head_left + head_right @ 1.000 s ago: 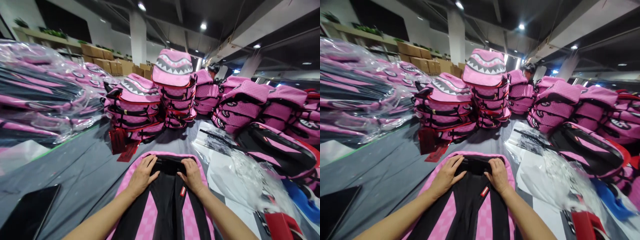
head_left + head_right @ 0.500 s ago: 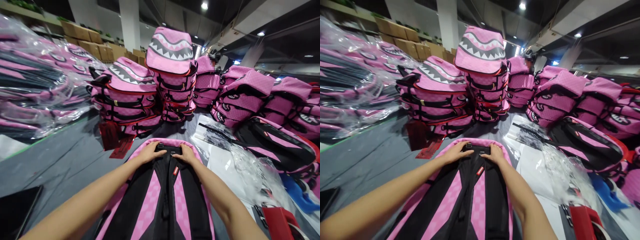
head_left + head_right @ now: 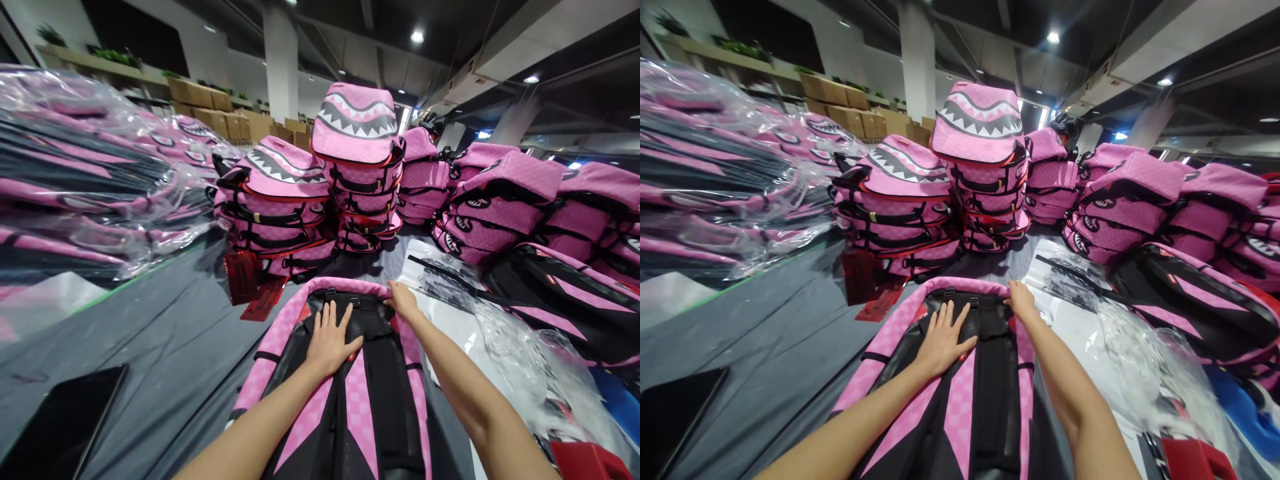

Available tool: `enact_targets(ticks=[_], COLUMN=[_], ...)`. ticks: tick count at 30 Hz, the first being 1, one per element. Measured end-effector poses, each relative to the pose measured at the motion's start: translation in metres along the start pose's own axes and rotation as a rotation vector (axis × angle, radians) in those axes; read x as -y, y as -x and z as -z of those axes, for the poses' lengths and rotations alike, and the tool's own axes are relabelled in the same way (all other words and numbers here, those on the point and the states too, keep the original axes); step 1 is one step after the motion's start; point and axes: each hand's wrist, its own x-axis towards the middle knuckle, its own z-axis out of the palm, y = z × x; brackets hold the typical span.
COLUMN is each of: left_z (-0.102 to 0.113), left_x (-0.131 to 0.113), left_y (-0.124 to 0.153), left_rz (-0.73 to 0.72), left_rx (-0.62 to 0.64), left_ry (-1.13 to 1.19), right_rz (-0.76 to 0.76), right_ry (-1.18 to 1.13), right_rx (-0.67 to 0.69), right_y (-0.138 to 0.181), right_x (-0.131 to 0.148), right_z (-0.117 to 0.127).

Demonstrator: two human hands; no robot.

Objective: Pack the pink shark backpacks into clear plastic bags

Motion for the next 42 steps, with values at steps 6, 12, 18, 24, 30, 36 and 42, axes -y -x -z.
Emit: enact_targets(ticks=[6,12,18,24,30,36,42], left_z=[-0.014,-0.007,0.012,0.045,0.006,-0.011,0.007], left_x=[0.007,0.003,0.009,0.0,0.006,0.019,0.045], left_y=[-0.027,-0.033,-0.035,0.056,0.125,0.11,0.054], left_rz=[-0.008,0.014,-0.032,-0.604,-1.137,-1.005,-0.707], left_rx=[-0.223,-0.231,-0.148,0.117,0.108,-0.007,-0.218], left_ry=[-0.011,0.06,0.168,0.263,0.139,0.056,-0.117], right_rz=[-0.084,0.107,0.526,0.454,0.289,0.529,1.282], right_ry=[-0.001,-0.026,-0.146,-0.106,-0.258,-0.461,-0.154], right_rx=[0.052,-0.015,0.039,0.073,-0.019,-0.144,0.362], right_y=[-0.036,0.068,0.181,0.167,0.158,0.174,0.186], right_x=[-0.002,0.058,0.122,0.119,0.116,0.115,0.137], right_z=[-0.008,0.013,0.006,-0.037,-0.04,0.007,0.013])
